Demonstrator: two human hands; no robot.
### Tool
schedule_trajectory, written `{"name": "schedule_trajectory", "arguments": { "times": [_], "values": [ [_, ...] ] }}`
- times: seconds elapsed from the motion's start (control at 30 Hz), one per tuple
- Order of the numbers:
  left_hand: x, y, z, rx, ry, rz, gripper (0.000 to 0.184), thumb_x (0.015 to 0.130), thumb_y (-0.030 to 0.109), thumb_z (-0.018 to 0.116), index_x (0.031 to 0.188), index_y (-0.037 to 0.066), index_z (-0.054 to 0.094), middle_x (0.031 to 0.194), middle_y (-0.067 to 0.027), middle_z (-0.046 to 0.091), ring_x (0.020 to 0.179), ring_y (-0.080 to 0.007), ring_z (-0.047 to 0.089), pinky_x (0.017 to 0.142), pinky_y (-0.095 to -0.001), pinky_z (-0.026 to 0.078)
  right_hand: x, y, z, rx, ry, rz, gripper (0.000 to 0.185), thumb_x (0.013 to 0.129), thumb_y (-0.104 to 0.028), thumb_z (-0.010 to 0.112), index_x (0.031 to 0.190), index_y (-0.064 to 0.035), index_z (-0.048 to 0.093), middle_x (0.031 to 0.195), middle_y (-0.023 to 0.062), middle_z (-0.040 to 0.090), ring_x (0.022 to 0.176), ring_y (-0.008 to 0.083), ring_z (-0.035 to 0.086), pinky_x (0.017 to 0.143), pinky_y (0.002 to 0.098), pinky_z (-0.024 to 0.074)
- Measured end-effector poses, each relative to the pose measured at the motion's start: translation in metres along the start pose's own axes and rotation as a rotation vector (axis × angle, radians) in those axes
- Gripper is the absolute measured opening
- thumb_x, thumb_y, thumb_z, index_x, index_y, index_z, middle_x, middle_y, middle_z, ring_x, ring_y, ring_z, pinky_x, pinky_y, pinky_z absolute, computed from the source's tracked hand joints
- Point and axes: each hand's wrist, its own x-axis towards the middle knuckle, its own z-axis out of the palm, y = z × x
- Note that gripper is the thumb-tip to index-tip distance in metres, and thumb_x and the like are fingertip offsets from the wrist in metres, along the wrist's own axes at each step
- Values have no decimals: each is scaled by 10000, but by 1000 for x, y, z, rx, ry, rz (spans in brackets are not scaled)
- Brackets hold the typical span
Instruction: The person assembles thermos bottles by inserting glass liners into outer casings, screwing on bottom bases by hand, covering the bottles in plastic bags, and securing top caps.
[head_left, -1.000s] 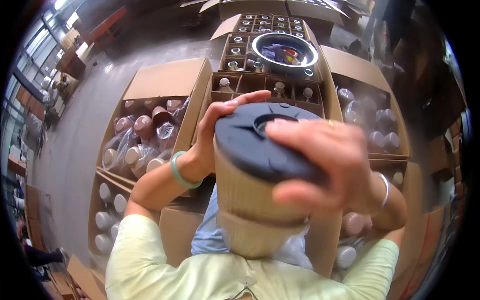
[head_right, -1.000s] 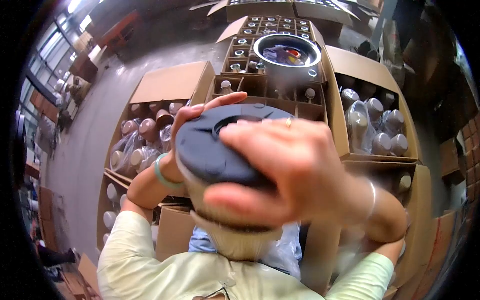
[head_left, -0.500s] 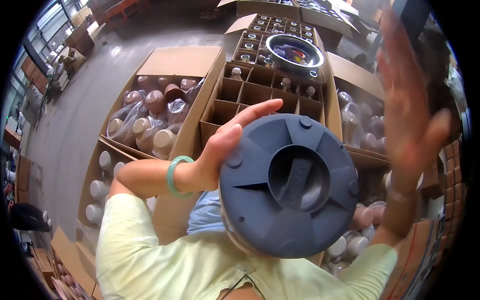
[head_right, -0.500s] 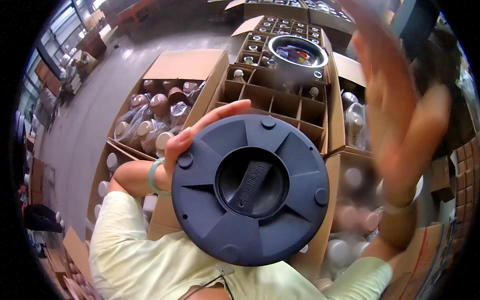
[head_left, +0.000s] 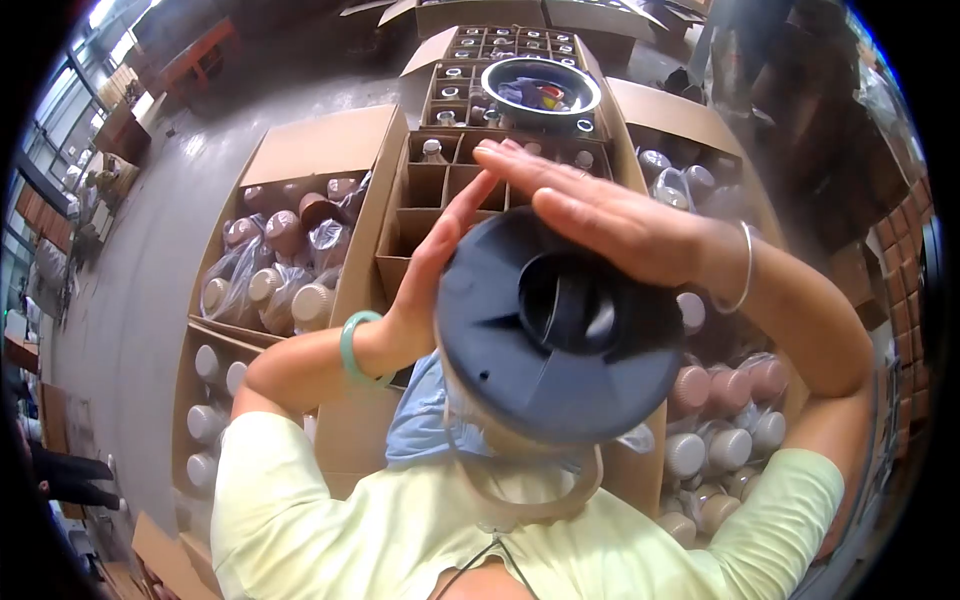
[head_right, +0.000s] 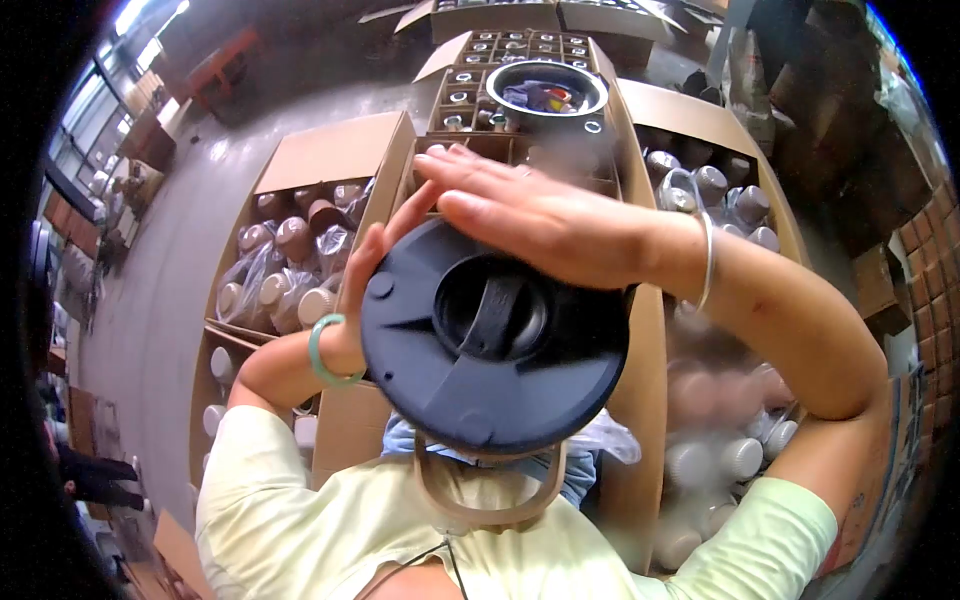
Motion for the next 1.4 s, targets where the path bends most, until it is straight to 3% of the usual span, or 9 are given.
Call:
{"name": "schedule_trajectory", "arguments": {
  "times": [0.2,0.27,0.43,0.8,0.93,1.03,1.13,1.2,1.4],
  "values": [
    [30,14,-33,117,-89,25,692,941,408,434,1492,-1,343,1481,-168,450,1349,-267,469,1155,-402,345,-22,9,-8,-82,-40,-137,857,914,-719,384,1358,-14,585,1480,191,485,1465,355,316,1194,500,130],
    [40,27,-37,396,-38,46,700,901,371,425,1466,-40,385,1498,-187,438,1392,-291,422,1175,-415,313,-19,17,-6,23,66,-119,612,907,-481,561,1339,-50,606,1447,192,523,1424,364,395,1168,515,201],
    [88,3,-82,632,-131,126,579,922,354,393,1219,-69,653,1330,-204,601,1276,-260,521,1111,-369,355,-5,83,10,270,443,-21,449,980,-312,441,922,30,727,1064,187,721,1097,282,651,1091,431,355],
    [147,-38,-203,461,-308,-73,688,867,421,366,1185,-115,658,1316,-263,602,1348,-370,464,1183,-462,254,59,168,14,422,340,5,679,1042,-506,298,1233,39,655,1210,211,676,1146,386,632,1038,420,441],
    [176,-57,-213,-107,-467,-354,638,897,311,400,1377,-95,512,1488,-241,448,1393,-343,416,1199,-415,244,90,139,-13,-180,-34,-136,750,1028,-548,271,1427,57,465,1441,276,481,1366,393,435,1149,444,289],
    [191,-73,-197,183,-595,181,530,1018,380,411,1332,-15,575,1445,-219,503,1373,-336,443,1170,-454,312,94,159,-27,209,-207,-136,754,1027,-545,240,1475,40,400,1532,274,346,1442,384,317,1171,467,198],
    [175,-20,-223,457,-295,-426,583,1022,388,406,1369,-64,530,1432,-167,533,1339,-244,485,1136,-378,347,83,188,-40,350,-178,-25,799,988,-600,204,1456,-1,450,1560,243,326,1502,355,217,1182,525,28],
    [160,0,-192,10,-46,-471,581,1047,389,354,1373,-60,525,1419,-164,541,1303,-244,516,1107,-360,380,68,211,-45,273,-115,102,817,959,-629,191,1385,-47,574,1526,192,426,1513,333,201,1167,559,-55],
    [167,-13,-200,194,-148,-574,543,1032,314,382,1382,-82,506,1415,-217,529,1321,-267,502,1130,-355,355,57,205,-16,198,35,-117,541,1046,-368,285,1348,-42,595,1511,148,459,1474,325,310,1190,549,93]
  ]
}}
